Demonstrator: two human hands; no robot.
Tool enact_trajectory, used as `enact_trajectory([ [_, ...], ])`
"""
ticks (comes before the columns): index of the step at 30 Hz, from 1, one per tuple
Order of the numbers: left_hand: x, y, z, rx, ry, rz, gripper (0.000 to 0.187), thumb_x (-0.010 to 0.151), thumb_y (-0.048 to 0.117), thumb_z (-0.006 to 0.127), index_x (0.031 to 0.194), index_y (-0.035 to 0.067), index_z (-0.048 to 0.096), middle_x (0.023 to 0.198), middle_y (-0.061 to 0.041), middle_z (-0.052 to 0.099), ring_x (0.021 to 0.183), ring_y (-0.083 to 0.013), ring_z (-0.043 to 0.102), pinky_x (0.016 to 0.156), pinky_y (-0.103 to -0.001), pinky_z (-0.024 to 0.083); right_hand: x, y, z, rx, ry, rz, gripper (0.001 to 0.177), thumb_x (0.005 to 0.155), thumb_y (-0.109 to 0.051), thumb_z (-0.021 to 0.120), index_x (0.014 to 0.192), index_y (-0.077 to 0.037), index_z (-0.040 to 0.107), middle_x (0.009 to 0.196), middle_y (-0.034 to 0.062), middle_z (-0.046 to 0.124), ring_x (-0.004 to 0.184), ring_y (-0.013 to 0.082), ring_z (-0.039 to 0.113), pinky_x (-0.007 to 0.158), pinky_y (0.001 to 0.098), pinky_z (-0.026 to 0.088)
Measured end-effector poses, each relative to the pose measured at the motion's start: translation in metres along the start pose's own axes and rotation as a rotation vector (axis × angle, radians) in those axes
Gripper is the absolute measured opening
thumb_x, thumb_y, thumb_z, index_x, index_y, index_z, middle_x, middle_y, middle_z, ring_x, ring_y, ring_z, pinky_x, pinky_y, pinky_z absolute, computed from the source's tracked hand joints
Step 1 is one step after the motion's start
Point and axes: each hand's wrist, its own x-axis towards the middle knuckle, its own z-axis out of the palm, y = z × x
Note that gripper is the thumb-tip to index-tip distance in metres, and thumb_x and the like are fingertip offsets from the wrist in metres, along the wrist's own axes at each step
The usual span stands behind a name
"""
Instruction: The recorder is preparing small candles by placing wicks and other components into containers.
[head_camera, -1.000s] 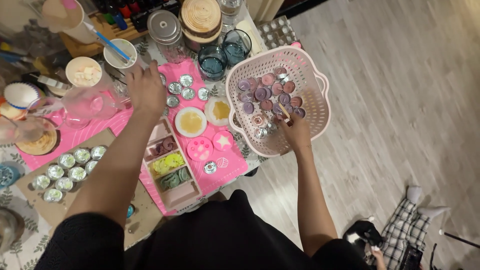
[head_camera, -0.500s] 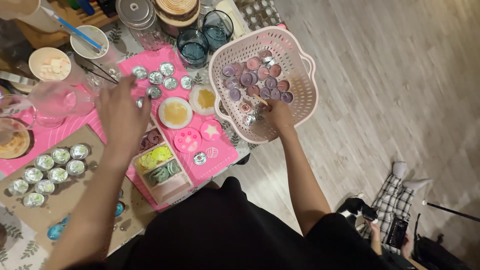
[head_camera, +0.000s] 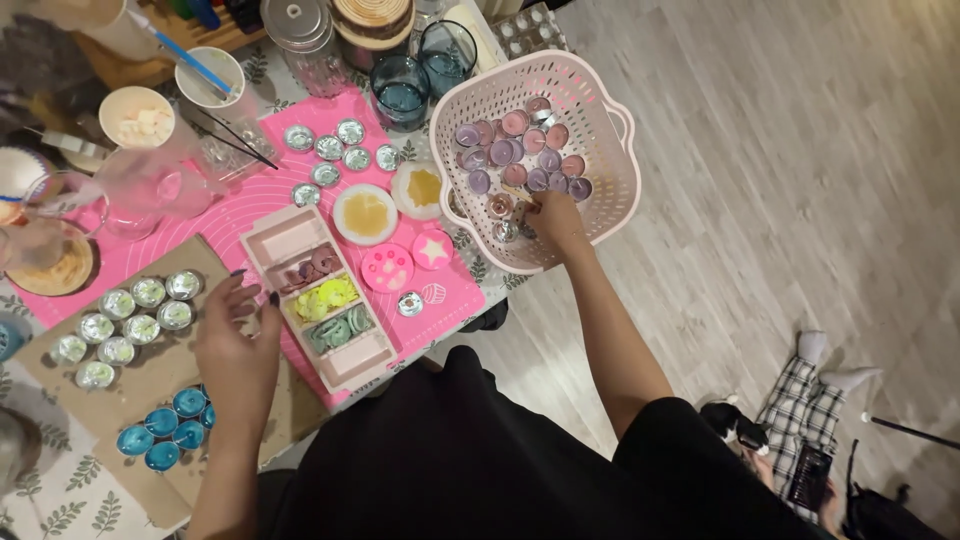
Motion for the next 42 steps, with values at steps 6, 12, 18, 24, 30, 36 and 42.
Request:
enact_trajectory([
  [6,0.012,0.023,-0.005,-0.135,-0.001,-0.019,0.048,0.097,0.012,0.07,0.141,-0.001,0.055,0.121,-0.015,0.071,0.096,-0.0222,0.07,0.075,-0.034,0.055,0.018,0.002,-0.02,0.209,0.101,0.156,0.023,0.079,-0.02,0.072,0.092,-0.001,0.076,0.078,0.017,0.073,0.072,0.0303,0.073,0.071,0.0414,0.056],
  [12,0.009,0.014,0.016,-0.188,-0.07,-0.093,0.05,0.093,0.011,0.069,0.14,0.001,0.054,0.117,-0.012,0.073,0.091,-0.0198,0.07,0.074,-0.034,0.055,0.049,-0.037,-0.018,0.398,0.131,0.253,0.031,0.081,-0.027,0.072,0.094,0.0,0.077,0.074,0.0163,0.072,0.067,0.0271,0.072,0.067,0.042,0.057],
  [18,0.009,0.022,0.015,-0.208,-0.028,0.002,0.05,0.095,0.008,0.068,0.141,0.0,0.053,0.117,-0.013,0.073,0.093,-0.0201,0.069,0.081,-0.033,0.057,0.079,-0.016,0.012,0.221,0.189,0.255,0.027,0.082,-0.026,0.07,0.091,-0.001,0.075,0.078,0.0189,0.074,0.074,0.0304,0.074,0.072,0.0419,0.057],
  [24,0.0,0.016,0.0,-0.233,0.028,-0.018,0.049,0.095,0.008,0.068,0.139,-0.001,0.052,0.118,-0.013,0.073,0.088,-0.0191,0.069,0.078,-0.033,0.056,0.032,-0.036,-0.014,0.071,0.105,-0.036,0.031,0.083,-0.031,0.079,0.087,0.0,0.075,0.08,0.0225,0.072,0.074,0.0363,0.072,0.07,0.0468,0.055],
  [30,-0.012,0.008,0.001,-0.314,0.078,-0.094,0.046,0.097,0.008,0.067,0.139,-0.001,0.052,0.118,-0.013,0.073,0.089,-0.0169,0.068,0.079,-0.031,0.056,0.036,-0.016,0.001,-0.021,0.13,-0.209,0.02,0.085,-0.022,0.075,0.092,-0.003,0.077,0.086,0.0242,0.07,0.078,0.0403,0.07,0.07,0.0496,0.053],
  [36,-0.02,-0.018,0.023,-0.656,0.113,-0.25,0.043,0.098,0.006,0.063,0.139,-0.002,0.052,0.121,-0.012,0.071,0.09,-0.0138,0.065,0.078,-0.029,0.053,0.023,-0.02,-0.01,-0.061,0.186,-0.306,0.014,0.088,-0.012,0.073,0.093,0.0,0.073,0.096,0.0245,0.067,0.087,0.0427,0.066,0.075,0.0506,0.051],
  [42,-0.033,0.035,0.026,-0.995,-0.498,-0.651,0.047,0.104,0.026,0.049,0.143,0.003,0.059,0.127,-0.021,0.073,0.117,-0.023,0.071,0.097,-0.034,0.056,-0.086,-0.185,-0.078,0.221,-0.044,-0.427,0.023,0.083,-0.009,0.075,0.103,0.001,0.07,0.093,0.0179,0.07,0.085,0.0328,0.069,0.076,0.0435,0.053],
])
